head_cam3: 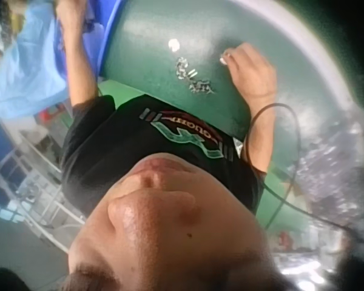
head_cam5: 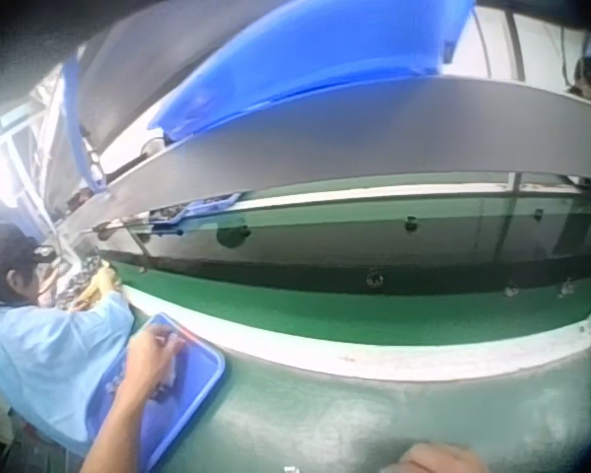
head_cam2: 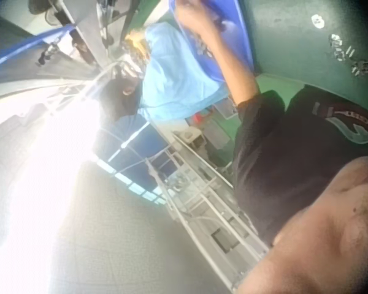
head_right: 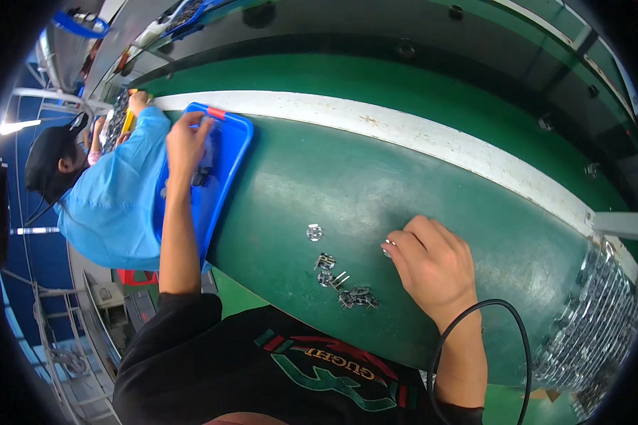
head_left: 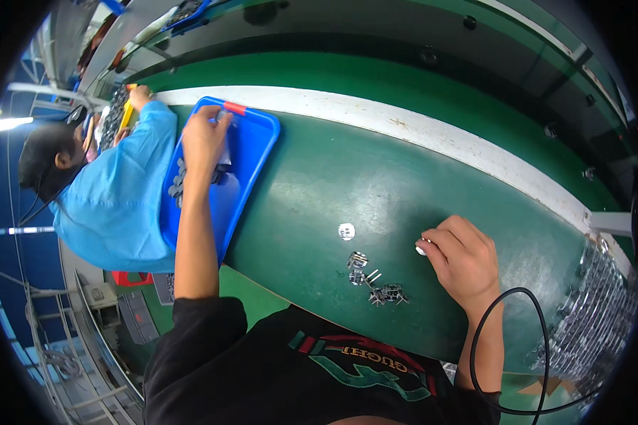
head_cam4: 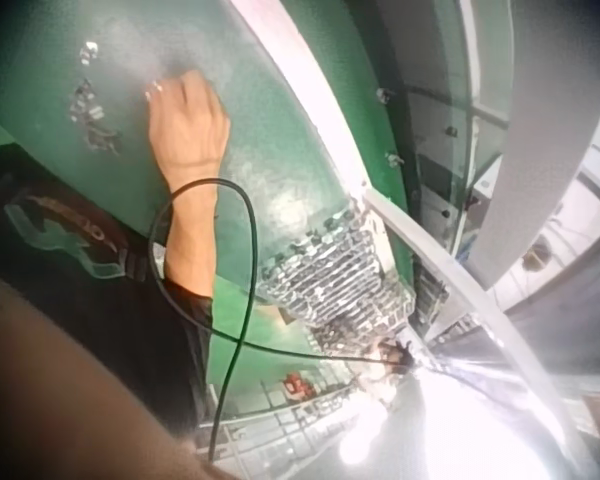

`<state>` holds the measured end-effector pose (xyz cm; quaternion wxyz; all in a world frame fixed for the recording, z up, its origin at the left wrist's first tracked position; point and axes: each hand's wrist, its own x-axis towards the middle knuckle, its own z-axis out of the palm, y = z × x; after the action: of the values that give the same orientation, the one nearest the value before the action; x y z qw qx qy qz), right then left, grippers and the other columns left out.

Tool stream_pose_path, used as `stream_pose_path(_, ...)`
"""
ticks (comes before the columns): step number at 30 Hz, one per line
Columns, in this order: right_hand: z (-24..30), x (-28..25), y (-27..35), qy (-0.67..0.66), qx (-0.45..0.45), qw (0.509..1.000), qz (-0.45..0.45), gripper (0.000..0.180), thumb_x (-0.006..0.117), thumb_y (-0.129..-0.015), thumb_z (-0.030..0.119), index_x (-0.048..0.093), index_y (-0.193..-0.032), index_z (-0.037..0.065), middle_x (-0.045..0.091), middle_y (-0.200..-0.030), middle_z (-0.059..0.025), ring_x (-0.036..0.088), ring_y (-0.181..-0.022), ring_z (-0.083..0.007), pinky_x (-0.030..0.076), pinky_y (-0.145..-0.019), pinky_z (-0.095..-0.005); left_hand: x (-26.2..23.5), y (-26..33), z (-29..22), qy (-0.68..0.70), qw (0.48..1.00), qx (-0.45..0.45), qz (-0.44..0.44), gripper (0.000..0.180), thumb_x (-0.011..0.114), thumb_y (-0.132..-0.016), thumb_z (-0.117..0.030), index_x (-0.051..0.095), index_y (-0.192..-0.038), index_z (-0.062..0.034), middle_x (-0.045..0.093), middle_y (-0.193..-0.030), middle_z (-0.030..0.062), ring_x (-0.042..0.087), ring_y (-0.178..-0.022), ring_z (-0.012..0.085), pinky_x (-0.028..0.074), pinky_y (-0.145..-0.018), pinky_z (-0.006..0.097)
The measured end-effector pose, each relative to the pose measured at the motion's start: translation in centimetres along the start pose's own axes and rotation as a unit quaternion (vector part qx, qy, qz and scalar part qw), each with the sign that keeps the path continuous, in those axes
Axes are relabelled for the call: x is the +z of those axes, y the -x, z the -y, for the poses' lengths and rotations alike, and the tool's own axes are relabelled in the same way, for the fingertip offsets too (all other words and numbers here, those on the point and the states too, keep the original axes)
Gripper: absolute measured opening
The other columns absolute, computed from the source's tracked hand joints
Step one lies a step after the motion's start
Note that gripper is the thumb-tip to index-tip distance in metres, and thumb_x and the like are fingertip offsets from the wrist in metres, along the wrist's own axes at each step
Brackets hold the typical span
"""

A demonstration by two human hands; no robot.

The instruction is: The person assembles electronic components by fitting circuit boards into plastic housings by hand and placing the assembled units onto a conveyor belt.

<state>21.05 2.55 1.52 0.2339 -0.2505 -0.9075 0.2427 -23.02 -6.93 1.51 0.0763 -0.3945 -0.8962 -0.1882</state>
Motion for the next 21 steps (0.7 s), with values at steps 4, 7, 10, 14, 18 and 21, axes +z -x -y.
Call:
stream_pose_path(4,0.0,0.5,-0.4,-0.066,0.016,0.997,-0.045,0.012,0.075,-0.075,0.003,0.068,-0.084,0.005,0.060,-0.081,-0.0051,0.062,-0.071,-0.0245,0.052,-0.060,-0.0358,-2.2,5.5,-8.5,0.302,0.950,0.052,0.058,0.036,0.075,-0.081,0.001,0.069,-0.116,-0.0003,0.070,-0.087,0.0077,0.063,-0.074,0.0079,0.050,-0.068,0.020)
stream_pose_path(7,0.0,0.1,-0.5,-0.116,0.023,0.989,-0.083,0.014,0.075,-0.075,0.001,0.068,-0.087,0.004,0.062,-0.083,-0.0060,0.063,-0.071,-0.0241,0.052,-0.060,-0.0350,-1.8,10.0,-15.7,0.462,0.860,0.103,0.188,0.040,0.071,-0.078,0.011,0.067,-0.117,0.0027,0.065,-0.097,0.0054,0.060,-0.077,0.0068,0.049,-0.072,0.019)
stream_pose_path(10,0.5,0.2,-1.0,-0.152,0.030,0.976,-0.154,0.017,0.076,-0.073,-0.001,0.068,-0.087,0.003,0.062,-0.084,-0.0068,0.063,-0.070,-0.0234,0.051,-0.058,-0.0339,-1.0,12.2,-19.4,0.498,0.808,0.104,0.297,0.042,0.069,-0.077,0.014,0.067,-0.117,0.0033,0.063,-0.099,0.0054,0.060,-0.078,0.0066,0.047,-0.072,0.019)
stream_pose_path(14,0.2,-0.1,-1.0,-0.126,-0.008,0.963,-0.238,0.020,0.076,-0.070,-0.002,0.067,-0.087,0.003,0.061,-0.082,-0.0063,0.061,-0.068,-0.0221,0.049,-0.054,-0.0320,0.1,13.6,-21.0,0.470,0.776,0.150,0.393,0.043,0.069,-0.074,0.014,0.067,-0.115,0.0046,0.062,-0.099,0.0062,0.061,-0.079,0.0075,0.049,-0.072,0.020)
stream_pose_path(18,0.0,-0.7,-0.4,-0.108,-0.013,0.972,-0.208,0.017,0.076,-0.075,-0.005,0.070,-0.090,0.002,0.063,-0.083,-0.0082,0.061,-0.069,-0.0197,0.048,-0.054,-0.0283,0.3,14.4,-21.5,0.509,0.743,0.125,0.416,0.043,0.069,-0.072,0.015,0.067,-0.114,0.0064,0.062,-0.097,0.0070,0.062,-0.082,0.0091,0.050,-0.073,0.020)
stream_pose_path(21,-0.3,-0.3,-0.4,-0.109,-0.016,0.976,-0.188,0.016,0.076,-0.076,-0.004,0.069,-0.089,0.001,0.062,-0.082,-0.0082,0.061,-0.069,-0.0198,0.048,-0.054,-0.0292,0.6,14.5,-21.5,0.520,0.729,0.117,0.429,0.044,0.069,-0.072,0.016,0.066,-0.114,0.0068,0.062,-0.098,0.0082,0.062,-0.084,0.0109,0.053,-0.073,0.022)
